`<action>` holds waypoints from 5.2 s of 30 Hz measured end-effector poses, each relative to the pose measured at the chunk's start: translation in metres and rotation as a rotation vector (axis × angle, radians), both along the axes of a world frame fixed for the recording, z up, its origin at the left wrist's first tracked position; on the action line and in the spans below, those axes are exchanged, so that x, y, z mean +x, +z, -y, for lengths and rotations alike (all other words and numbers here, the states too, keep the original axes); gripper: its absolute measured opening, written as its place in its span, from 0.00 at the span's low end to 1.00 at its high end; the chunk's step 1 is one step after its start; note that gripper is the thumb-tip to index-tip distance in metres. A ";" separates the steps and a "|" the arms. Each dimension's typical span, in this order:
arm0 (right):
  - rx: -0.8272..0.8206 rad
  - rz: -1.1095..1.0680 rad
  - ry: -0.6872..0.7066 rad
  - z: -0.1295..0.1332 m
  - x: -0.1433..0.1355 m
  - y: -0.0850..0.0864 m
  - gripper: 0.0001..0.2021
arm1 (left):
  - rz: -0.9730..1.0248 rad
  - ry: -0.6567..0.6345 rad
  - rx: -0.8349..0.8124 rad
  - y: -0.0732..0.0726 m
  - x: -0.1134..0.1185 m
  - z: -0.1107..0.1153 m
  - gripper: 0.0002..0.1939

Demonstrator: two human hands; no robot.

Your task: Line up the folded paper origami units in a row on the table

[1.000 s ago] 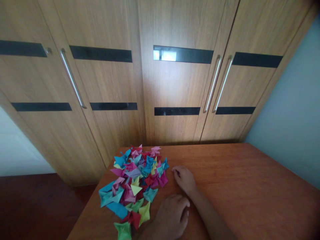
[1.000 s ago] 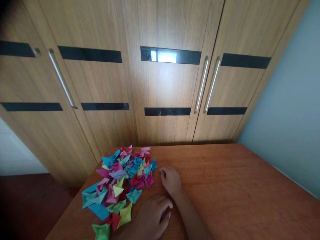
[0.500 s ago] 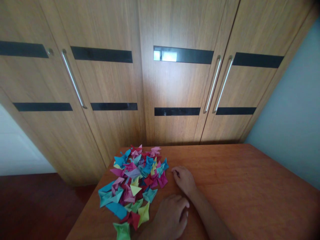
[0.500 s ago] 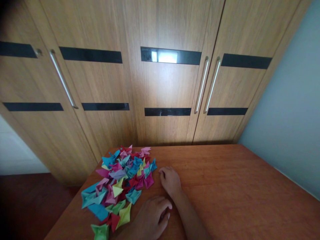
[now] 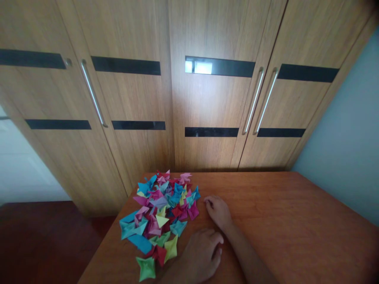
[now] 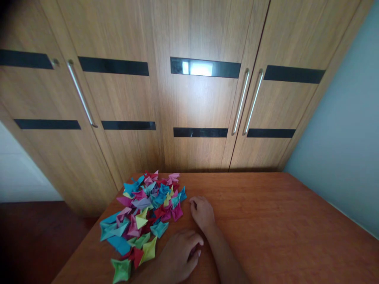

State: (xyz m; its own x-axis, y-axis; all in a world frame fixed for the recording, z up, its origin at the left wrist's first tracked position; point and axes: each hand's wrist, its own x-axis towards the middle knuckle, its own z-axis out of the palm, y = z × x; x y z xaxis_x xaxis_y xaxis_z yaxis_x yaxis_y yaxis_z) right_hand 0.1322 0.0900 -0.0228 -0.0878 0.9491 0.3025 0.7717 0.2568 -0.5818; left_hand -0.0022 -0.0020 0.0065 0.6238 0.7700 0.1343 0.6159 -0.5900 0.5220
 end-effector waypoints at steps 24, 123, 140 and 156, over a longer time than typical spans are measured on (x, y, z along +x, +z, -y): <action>0.005 0.012 0.000 0.001 0.000 0.001 0.12 | -0.027 -0.005 -0.004 0.006 -0.001 0.001 0.11; 0.016 0.032 0.004 0.005 0.000 0.001 0.12 | -0.038 -0.019 0.019 0.005 -0.001 0.000 0.11; 0.027 0.033 -0.002 0.007 -0.001 0.005 0.12 | -0.032 -0.030 0.014 0.008 -0.001 0.000 0.12; 0.011 0.028 -0.015 0.005 -0.002 0.001 0.12 | -0.020 -0.029 -0.005 0.006 -0.002 0.000 0.11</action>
State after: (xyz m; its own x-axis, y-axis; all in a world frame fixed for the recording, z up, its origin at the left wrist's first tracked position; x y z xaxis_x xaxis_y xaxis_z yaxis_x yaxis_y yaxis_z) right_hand 0.1305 0.0851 -0.0214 -0.0823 0.9469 0.3109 0.7914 0.2517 -0.5571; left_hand -0.0043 -0.0015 0.0123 0.6483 0.7522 0.1177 0.6092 -0.6053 0.5123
